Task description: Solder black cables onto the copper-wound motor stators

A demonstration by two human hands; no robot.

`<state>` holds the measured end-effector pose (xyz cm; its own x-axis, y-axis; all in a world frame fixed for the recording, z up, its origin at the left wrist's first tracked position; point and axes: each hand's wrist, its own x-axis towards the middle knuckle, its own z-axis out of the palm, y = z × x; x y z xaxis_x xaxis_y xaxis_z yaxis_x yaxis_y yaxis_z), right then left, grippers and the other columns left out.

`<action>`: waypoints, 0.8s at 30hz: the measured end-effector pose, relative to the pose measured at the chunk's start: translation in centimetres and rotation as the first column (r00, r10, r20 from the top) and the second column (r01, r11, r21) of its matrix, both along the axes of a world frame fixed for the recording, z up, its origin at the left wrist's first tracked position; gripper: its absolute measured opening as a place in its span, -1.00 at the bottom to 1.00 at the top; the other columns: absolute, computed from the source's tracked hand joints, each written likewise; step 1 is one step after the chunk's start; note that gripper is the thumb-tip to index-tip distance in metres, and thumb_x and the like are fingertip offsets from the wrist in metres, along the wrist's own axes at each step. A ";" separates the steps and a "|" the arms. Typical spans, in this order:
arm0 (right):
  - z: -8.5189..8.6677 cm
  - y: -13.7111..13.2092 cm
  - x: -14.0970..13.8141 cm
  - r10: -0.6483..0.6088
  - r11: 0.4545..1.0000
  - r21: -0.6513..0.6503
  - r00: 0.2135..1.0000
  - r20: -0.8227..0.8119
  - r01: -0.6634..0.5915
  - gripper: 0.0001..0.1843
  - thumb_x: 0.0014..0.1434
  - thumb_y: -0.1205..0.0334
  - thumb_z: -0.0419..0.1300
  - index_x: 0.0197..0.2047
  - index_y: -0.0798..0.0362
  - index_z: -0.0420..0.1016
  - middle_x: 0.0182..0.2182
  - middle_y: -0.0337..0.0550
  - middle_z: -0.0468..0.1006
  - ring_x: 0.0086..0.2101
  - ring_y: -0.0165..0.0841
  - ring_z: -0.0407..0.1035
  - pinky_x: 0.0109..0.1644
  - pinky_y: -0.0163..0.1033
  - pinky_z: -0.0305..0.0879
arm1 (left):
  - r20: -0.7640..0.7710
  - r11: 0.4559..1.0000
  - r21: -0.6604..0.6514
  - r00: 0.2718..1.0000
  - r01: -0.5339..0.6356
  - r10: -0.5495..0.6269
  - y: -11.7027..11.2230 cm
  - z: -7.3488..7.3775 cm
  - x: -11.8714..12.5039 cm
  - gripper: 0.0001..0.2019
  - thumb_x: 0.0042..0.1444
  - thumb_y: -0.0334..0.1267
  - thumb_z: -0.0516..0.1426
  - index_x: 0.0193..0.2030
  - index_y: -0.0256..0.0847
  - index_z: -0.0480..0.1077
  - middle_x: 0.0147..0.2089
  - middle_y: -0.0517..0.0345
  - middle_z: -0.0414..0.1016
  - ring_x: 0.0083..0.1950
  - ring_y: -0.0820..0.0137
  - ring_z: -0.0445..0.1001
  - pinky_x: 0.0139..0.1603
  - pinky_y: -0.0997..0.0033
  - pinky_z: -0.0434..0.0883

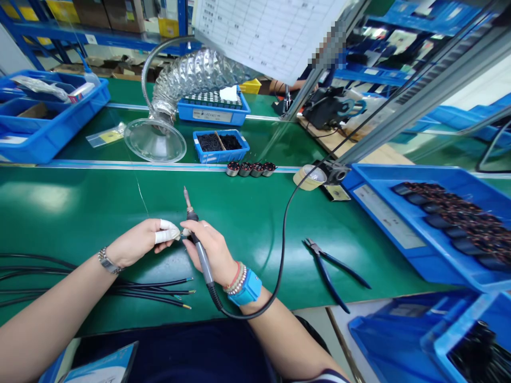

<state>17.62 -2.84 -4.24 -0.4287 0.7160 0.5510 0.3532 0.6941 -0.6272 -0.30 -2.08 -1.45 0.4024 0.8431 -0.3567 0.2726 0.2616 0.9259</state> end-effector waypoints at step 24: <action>0.8 0.4 0.0 0.035 0.999 0.039 0.999 0.002 -0.035 -0.76 0.15 0.41 0.04 -0.09 0.05 0.29 -0.40 -0.18 0.42 -0.40 -0.41 0.34 -0.27 -0.30 0.33 | -0.046 0.999 -0.014 0.998 0.034 -0.035 0.0 0.1 0.2 -0.77 -0.04 -0.15 0.08 -0.54 -0.29 0.32 -0.60 0.27 0.26 -0.58 0.56 0.17 -0.57 0.55 0.14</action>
